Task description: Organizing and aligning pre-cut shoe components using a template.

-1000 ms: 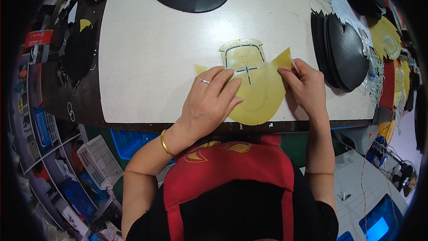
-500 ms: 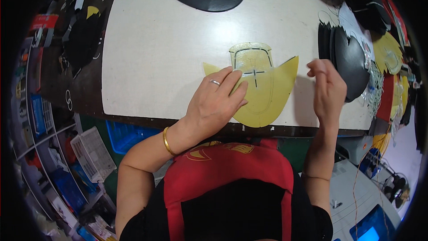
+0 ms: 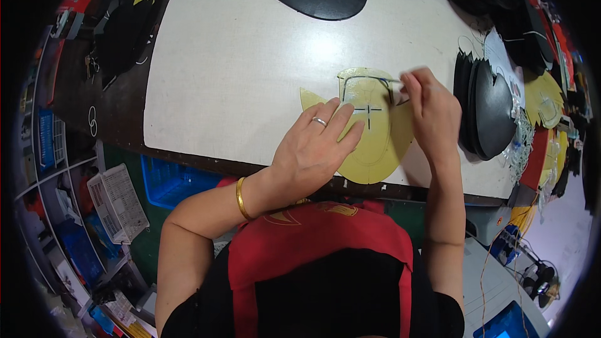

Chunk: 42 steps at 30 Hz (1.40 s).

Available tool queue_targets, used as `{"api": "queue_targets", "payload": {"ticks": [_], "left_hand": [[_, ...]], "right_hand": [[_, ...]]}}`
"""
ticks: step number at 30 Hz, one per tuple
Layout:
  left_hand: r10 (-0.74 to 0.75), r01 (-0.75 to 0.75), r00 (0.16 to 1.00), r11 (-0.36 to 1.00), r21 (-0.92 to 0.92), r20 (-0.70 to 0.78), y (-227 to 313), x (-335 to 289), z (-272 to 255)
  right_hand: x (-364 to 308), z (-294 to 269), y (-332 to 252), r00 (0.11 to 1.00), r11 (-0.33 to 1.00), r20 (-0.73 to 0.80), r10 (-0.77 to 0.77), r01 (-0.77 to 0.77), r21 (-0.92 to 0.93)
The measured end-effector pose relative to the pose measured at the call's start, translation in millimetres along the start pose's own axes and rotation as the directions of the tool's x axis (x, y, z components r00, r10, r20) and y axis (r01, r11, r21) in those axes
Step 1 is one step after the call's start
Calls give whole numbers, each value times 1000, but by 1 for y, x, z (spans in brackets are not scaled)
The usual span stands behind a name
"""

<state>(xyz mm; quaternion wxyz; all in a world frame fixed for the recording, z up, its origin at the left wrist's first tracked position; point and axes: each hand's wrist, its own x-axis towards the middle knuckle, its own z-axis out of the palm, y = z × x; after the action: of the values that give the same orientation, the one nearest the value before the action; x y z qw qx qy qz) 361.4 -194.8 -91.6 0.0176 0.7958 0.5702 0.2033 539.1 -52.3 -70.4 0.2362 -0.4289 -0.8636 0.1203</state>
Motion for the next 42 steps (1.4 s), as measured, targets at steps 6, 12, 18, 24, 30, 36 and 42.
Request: {"api": "queue_targets", "payload": {"ticks": [6,12,18,24,30,36,42], "left_hand": [[38,-38,999,999,-24,3,-2,1,-1],[20,-20,1000,1000,-10,4,0,0,0],[13,-15,999,998,-53,-37,-1,0,3],[21,-21,1000,1000,12,10,3,-1,7],[29,-39,998,987,154,63,0,-1,9],[107,-86,983,986,140,-149,-57,44,-8],[45,16,984,943,333,-174,-142,101,7]], "right_hand": [[-30,-14,-18,999,987,24,-25,21,158],[-35,-8,-16,1000,1000,24,2,-2,12],[-47,-13,-26,984,982,61,-165,158,104],[-41,-29,30,925,857,44,377,-367,361],[-59,-14,14,944,949,189,272,-295,107],[-71,-106,134,699,736,-405,590,-259,625],[-93,-157,231,739,674,-327,589,-673,-305]]}}
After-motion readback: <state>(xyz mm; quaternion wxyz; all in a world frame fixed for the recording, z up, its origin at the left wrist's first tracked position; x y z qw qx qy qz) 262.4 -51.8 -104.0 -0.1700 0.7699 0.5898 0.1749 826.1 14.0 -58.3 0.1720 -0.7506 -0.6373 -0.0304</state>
